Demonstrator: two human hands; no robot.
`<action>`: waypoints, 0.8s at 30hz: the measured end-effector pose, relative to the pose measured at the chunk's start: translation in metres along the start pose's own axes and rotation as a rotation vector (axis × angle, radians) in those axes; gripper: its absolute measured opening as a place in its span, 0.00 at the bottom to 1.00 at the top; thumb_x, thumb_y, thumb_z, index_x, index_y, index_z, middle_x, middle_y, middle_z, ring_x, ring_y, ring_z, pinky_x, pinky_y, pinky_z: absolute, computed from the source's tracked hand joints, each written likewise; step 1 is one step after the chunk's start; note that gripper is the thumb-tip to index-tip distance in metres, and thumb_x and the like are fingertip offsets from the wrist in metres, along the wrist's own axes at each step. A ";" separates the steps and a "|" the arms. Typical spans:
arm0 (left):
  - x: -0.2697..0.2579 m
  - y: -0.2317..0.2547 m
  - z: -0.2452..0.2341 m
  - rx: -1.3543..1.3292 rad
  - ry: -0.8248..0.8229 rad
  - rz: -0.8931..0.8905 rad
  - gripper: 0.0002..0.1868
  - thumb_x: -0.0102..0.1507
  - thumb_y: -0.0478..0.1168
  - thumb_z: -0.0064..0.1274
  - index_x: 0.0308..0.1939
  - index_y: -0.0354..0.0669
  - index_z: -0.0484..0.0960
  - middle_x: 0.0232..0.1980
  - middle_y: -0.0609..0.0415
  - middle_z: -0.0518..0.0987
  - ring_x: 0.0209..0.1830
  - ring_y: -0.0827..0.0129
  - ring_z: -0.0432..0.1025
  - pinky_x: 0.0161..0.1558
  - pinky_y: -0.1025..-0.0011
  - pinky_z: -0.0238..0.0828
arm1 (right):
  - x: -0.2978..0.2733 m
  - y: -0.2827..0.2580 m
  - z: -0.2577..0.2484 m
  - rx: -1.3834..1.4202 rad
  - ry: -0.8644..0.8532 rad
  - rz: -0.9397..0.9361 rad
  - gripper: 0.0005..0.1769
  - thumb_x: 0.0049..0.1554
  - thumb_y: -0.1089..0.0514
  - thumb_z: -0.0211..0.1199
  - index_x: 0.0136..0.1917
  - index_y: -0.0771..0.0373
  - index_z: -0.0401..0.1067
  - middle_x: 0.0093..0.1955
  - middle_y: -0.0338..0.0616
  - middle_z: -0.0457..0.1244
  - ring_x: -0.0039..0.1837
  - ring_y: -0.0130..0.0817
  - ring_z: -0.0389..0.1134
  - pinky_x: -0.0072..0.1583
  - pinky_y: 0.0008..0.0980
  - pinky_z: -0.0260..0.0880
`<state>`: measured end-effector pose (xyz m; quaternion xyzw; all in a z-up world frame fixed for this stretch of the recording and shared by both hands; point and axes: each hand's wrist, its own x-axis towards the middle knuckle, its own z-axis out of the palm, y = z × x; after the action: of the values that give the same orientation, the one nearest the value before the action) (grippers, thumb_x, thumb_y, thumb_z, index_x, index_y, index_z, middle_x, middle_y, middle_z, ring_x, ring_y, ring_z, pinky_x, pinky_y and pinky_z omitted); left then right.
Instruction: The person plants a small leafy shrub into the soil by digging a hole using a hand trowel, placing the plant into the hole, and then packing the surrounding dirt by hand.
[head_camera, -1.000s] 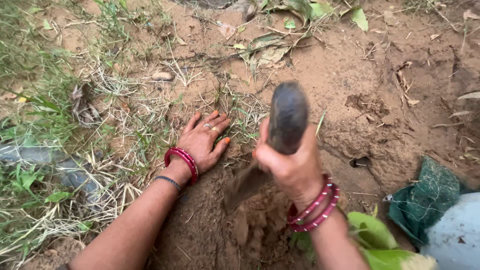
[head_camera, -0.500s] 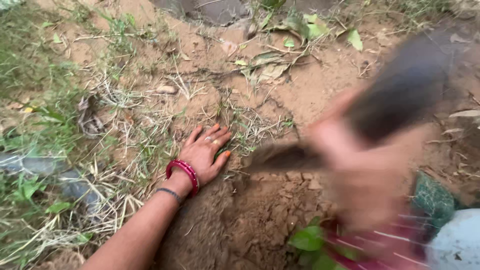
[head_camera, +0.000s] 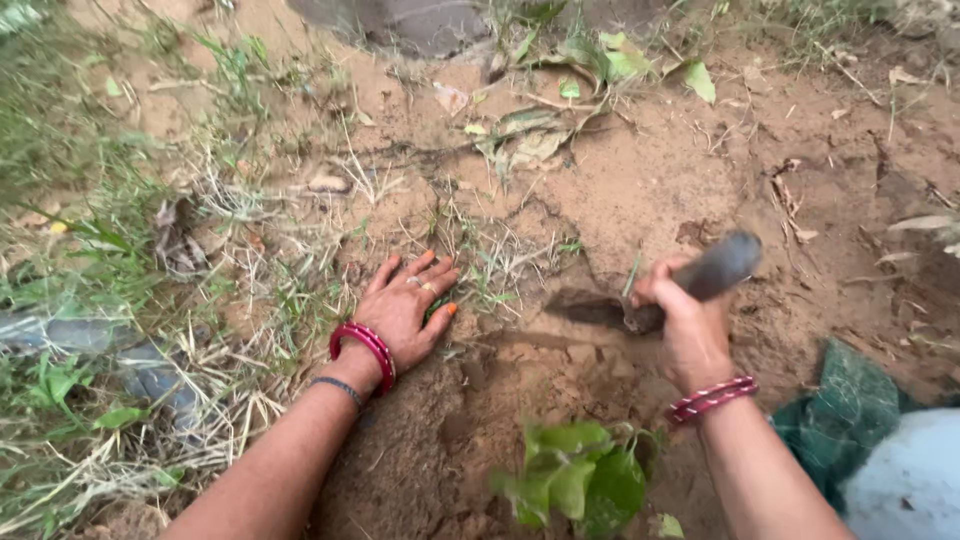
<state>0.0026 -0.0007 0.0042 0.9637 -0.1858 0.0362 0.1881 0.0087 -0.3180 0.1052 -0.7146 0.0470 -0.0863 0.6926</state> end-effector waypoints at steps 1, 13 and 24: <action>-0.001 0.000 -0.002 0.006 -0.006 -0.002 0.30 0.66 0.53 0.41 0.70 0.47 0.69 0.76 0.55 0.64 0.79 0.61 0.50 0.76 0.53 0.35 | 0.005 0.004 0.000 0.007 -0.001 0.005 0.07 0.51 0.64 0.60 0.38 0.57 0.64 0.36 0.37 0.63 0.40 0.32 0.68 0.46 0.36 0.72; -0.002 -0.001 0.003 -0.008 0.007 -0.004 0.29 0.67 0.53 0.40 0.69 0.47 0.70 0.76 0.55 0.66 0.79 0.61 0.51 0.76 0.53 0.35 | 0.009 0.022 -0.013 -0.361 0.162 -0.142 0.03 0.54 0.62 0.67 0.42 0.62 0.73 0.38 0.41 0.68 0.41 0.31 0.71 0.45 0.34 0.72; -0.002 0.000 0.003 -0.002 0.053 0.000 0.28 0.66 0.53 0.41 0.68 0.47 0.71 0.75 0.53 0.67 0.78 0.61 0.53 0.77 0.53 0.36 | 0.030 0.013 -0.025 -0.050 0.300 -0.070 0.07 0.52 0.66 0.59 0.44 0.59 0.65 0.35 0.41 0.64 0.34 0.34 0.68 0.39 0.36 0.73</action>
<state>0.0002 -0.0012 0.0009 0.9623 -0.1807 0.0616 0.1937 0.0340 -0.3487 0.0941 -0.7118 0.1272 -0.2152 0.6564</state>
